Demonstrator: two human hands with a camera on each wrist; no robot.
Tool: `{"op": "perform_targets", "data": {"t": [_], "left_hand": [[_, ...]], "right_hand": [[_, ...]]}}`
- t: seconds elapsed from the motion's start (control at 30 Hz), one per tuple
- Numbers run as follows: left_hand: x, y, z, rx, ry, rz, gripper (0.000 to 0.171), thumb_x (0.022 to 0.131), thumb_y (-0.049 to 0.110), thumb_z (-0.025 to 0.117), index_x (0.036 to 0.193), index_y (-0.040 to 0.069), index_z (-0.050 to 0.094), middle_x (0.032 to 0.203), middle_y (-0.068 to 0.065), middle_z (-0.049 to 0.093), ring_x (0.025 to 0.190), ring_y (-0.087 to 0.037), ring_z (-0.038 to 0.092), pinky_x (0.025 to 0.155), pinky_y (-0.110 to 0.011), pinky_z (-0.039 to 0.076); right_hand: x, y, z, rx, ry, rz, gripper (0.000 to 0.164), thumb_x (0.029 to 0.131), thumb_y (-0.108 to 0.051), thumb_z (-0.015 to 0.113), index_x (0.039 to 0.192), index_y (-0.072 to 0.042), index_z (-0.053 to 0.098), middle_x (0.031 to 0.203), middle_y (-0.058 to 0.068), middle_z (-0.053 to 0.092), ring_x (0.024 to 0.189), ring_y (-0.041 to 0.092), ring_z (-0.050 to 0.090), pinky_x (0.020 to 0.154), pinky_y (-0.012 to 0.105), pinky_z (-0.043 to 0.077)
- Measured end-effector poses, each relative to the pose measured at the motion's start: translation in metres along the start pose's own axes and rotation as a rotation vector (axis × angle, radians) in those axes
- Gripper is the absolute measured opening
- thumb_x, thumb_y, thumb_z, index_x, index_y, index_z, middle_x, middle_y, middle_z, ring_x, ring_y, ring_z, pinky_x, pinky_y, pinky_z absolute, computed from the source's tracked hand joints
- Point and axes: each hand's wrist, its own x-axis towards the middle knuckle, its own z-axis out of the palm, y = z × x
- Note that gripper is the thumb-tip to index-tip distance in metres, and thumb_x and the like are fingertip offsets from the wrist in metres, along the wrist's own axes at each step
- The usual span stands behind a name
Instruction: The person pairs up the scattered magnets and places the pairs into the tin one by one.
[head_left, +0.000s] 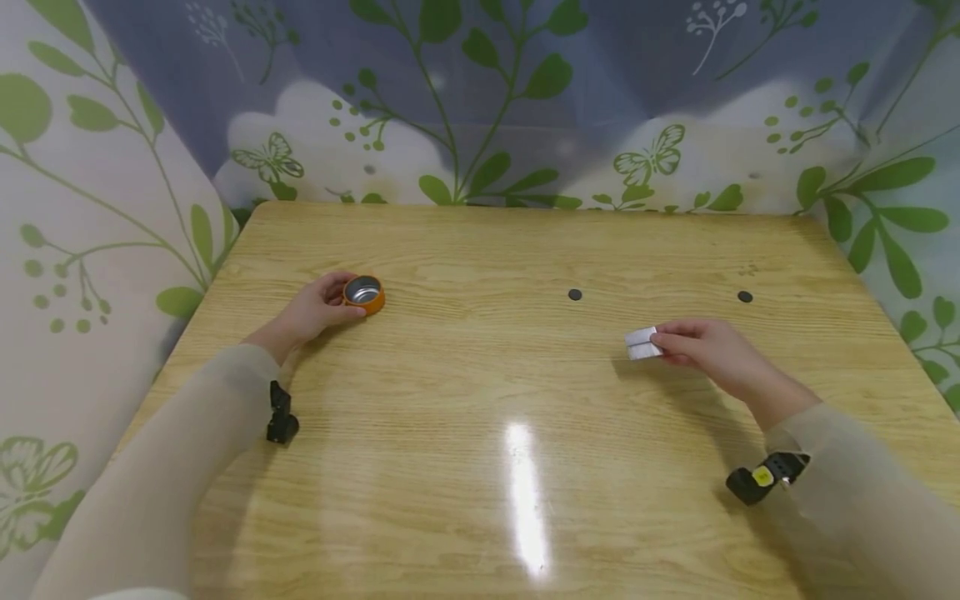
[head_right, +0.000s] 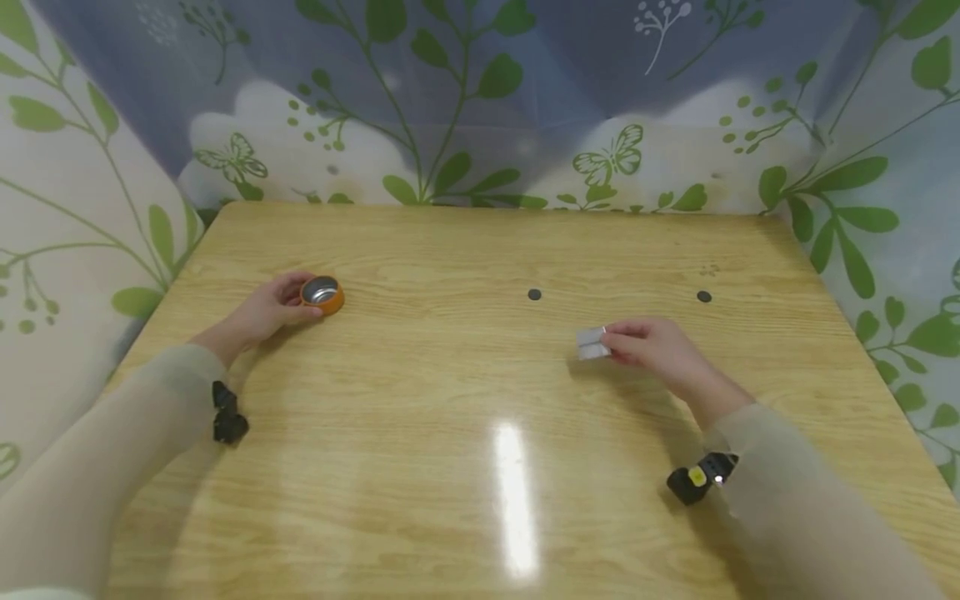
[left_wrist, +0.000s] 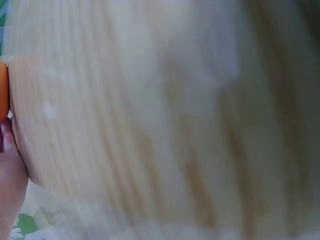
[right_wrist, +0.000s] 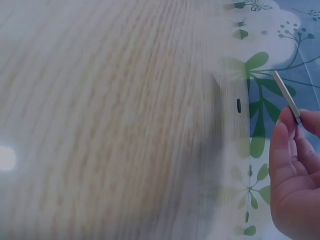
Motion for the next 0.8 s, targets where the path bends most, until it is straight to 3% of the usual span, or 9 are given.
{"op": "perform_targets", "data": {"t": [0.23,0.53,0.8], "left_hand": [[0.002,-0.001,0.0,-0.004,0.0,-0.003,0.067,0.087,0.006,0.066,0.141,-0.003,0.028,0.141,-0.021,0.034,0.131,-0.032,0.031,0.107,-0.044,0.026],[-0.016,0.026,0.004,-0.005,-0.017,-0.005,0.063,0.087,0.002,0.064,0.138,-0.008,0.028,0.139,-0.027,0.033,0.131,-0.037,0.03,0.107,-0.046,0.025],[-0.004,0.008,0.0,0.007,-0.007,-0.007,0.068,0.087,0.006,0.065,0.141,-0.005,0.026,0.142,-0.024,0.032,0.132,-0.034,0.029,0.108,-0.045,0.023]], "right_hand": [[0.01,-0.007,0.012,0.059,0.002,-0.033,0.052,0.096,-0.02,0.054,0.129,0.018,0.04,0.124,0.026,0.046,0.088,0.0,0.058,0.083,0.021,0.048],[0.021,-0.023,0.029,0.071,-0.015,-0.047,0.048,0.096,-0.018,0.054,0.127,0.017,0.043,0.124,0.028,0.047,0.087,0.002,0.059,0.083,0.022,0.049],[0.024,-0.03,0.035,0.066,-0.026,-0.048,0.048,0.096,-0.018,0.053,0.128,0.016,0.043,0.125,0.027,0.047,0.088,0.002,0.058,0.084,0.022,0.048]]}}
